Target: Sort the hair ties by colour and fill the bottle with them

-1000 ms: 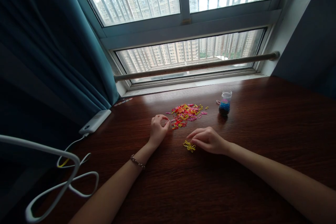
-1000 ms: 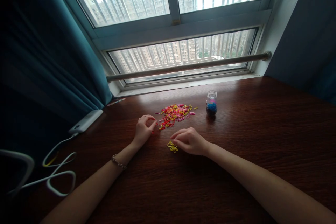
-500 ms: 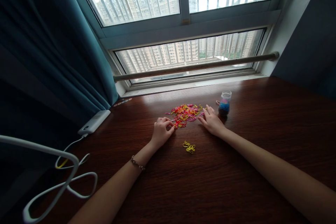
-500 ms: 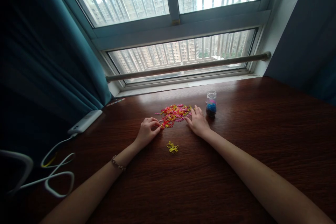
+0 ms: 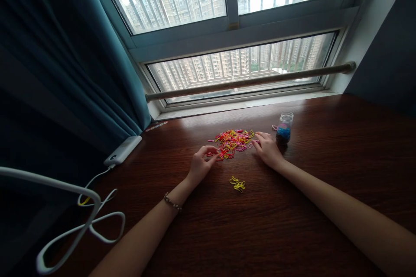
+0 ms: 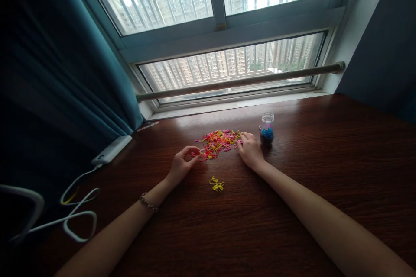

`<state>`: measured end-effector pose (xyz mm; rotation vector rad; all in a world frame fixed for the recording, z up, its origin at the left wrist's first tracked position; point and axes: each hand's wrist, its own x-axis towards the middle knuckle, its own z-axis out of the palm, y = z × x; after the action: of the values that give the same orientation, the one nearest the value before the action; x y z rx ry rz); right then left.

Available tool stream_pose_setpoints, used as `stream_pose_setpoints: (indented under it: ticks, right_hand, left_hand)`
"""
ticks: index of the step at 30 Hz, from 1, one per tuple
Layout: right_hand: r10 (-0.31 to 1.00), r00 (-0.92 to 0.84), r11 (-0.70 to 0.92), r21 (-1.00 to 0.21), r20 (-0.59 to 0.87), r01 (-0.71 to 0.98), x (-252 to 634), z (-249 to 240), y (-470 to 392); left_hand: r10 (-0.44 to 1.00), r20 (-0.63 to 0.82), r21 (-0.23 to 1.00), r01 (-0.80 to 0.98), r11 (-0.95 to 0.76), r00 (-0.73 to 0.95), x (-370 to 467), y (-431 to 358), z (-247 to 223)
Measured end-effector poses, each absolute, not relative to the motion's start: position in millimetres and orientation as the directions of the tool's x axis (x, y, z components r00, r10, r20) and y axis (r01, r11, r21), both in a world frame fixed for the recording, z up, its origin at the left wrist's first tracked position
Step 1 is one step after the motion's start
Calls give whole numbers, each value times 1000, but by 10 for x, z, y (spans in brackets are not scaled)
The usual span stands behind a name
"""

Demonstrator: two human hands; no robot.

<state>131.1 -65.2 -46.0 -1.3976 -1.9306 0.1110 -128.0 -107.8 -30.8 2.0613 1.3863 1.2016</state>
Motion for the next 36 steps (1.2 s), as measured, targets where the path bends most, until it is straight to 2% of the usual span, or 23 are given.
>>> stream_pose_setpoints:
  ticks: [3,7,9,12,14,17,19,22,26,36]
  right_hand:
    - [786,-123,544,-582,606,605,1282,-346,-757]
    - [813,-180,580,-741,554,338,1170,-155,-986]
    - [809,-352,555,-808,471,196,1099,-92,-1104]
    - [700,-619,521,-847,355,103,1016,-62,-1222]
    - [631,-665,616,-779,400,116,988,-74,-1247]
    - [532,-694,791,-578,485,202,968,-115,-1217]
    - [505,-734,837,-465,454,288,945,-151,-1178]
    - [528,-765,840,-361,369,406,885,-212,-1125]
    - [568,-760,818,-313,317,482,831,-271,-1093]
    - [634,-665,774,-311,395,552,853,-295,-1132]
  left_hand:
    - [840,430,684,489,-542,330,-1228,-1120,-259]
    - [704,395,603,412,-683,590,-1179,-1156,-171]
    - [699,398,582,425,-693,594,-1175,-1151,-147]
    - [768,465,552,534,-640,440,-1191,-1118,-166]
    - [793,483,523,604,-601,371,-1205,-1093,-206]
    - [810,455,451,688,-568,370,-1216,-1075,-266]
    - [816,442,395,736,-550,373,-1216,-1075,-293]
    - [818,446,333,780,-529,365,-1209,-1078,-314]
    - [832,445,331,802,-497,332,-1201,-1075,-331]
    - [850,458,394,797,-457,261,-1218,-1047,-362]
